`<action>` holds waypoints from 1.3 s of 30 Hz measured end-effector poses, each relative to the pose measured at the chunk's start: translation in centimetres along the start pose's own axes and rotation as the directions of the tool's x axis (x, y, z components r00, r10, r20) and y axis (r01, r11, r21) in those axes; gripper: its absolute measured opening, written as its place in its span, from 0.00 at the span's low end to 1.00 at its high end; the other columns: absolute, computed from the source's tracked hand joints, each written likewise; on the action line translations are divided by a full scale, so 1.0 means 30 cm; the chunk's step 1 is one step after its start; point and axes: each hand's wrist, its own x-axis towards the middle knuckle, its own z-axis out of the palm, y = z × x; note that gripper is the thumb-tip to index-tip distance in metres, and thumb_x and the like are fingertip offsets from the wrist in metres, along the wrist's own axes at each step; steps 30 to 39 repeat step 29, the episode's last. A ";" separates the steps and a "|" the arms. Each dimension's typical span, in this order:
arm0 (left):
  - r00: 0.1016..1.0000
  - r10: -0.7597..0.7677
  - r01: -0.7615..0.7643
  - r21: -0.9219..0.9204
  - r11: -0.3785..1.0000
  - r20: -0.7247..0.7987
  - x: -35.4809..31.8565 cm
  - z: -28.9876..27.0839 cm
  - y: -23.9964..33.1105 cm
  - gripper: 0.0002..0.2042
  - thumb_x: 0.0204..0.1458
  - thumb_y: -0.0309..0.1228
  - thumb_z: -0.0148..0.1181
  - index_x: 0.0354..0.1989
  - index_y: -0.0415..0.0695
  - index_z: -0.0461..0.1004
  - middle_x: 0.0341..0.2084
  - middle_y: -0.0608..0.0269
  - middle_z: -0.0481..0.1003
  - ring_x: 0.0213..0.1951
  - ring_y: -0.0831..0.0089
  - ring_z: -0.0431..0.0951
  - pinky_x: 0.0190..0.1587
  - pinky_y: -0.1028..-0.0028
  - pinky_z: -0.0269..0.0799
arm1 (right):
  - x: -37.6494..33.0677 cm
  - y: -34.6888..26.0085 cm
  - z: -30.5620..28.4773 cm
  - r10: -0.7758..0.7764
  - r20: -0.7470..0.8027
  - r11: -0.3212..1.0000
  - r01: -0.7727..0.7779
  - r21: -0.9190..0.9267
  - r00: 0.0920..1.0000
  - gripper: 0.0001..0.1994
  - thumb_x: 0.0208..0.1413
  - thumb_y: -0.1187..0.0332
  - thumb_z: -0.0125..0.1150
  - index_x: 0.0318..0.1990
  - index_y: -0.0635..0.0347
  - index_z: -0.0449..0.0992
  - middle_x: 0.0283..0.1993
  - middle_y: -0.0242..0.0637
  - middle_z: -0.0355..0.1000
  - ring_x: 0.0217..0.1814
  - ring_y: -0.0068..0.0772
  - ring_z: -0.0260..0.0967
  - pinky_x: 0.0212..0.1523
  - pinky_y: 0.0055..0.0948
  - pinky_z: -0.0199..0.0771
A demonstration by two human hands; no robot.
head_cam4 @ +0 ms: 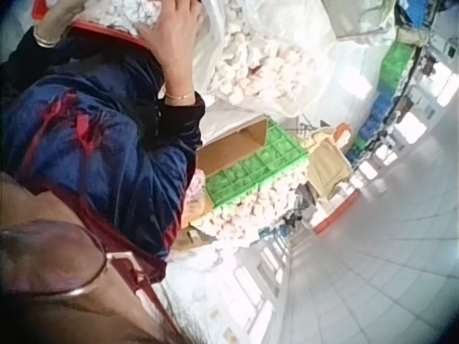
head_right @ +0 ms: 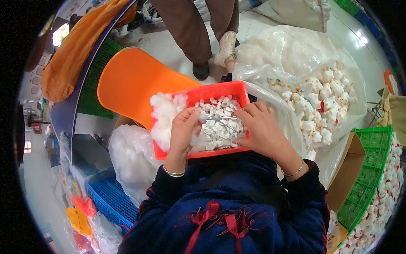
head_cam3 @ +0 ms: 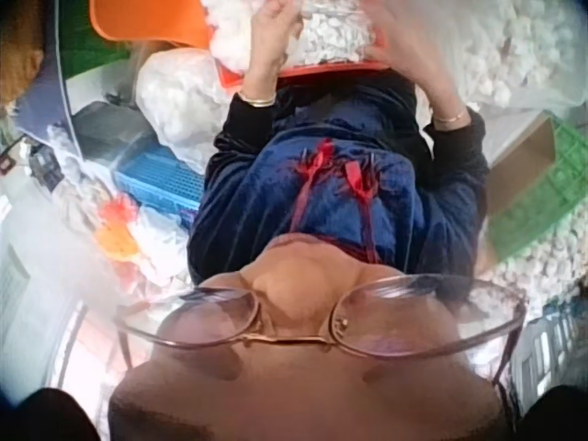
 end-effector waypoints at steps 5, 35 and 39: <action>0.999 -0.005 0.005 -0.007 1.000 0.044 -0.001 -0.022 0.008 0.07 0.65 0.29 0.59 0.41 0.38 0.79 0.27 0.64 0.79 0.22 0.86 0.65 0.26 0.84 0.61 | -0.002 -0.001 -0.034 0.061 0.108 0.994 -0.051 -0.092 0.992 0.22 0.44 0.62 0.73 0.50 0.52 0.80 0.43 0.33 0.75 0.50 0.42 0.69 0.52 0.43 0.63; 0.968 0.207 -0.250 0.522 0.815 0.140 -0.016 -0.009 0.053 0.09 0.57 0.23 0.64 0.46 0.38 0.81 0.33 0.73 0.78 0.32 0.87 0.70 0.37 0.84 0.67 | 0.022 -0.009 -0.101 0.086 0.231 0.996 -0.077 -0.048 0.969 0.24 0.45 0.59 0.72 0.52 0.53 0.80 0.49 0.37 0.74 0.56 0.45 0.68 0.58 0.45 0.66; 0.968 0.207 -0.250 0.522 0.815 0.140 -0.016 -0.009 0.053 0.09 0.57 0.23 0.64 0.46 0.38 0.81 0.33 0.73 0.78 0.32 0.87 0.70 0.37 0.84 0.67 | 0.022 -0.009 -0.101 0.086 0.231 0.996 -0.077 -0.048 0.969 0.24 0.45 0.59 0.72 0.52 0.53 0.80 0.49 0.37 0.74 0.56 0.45 0.68 0.58 0.45 0.66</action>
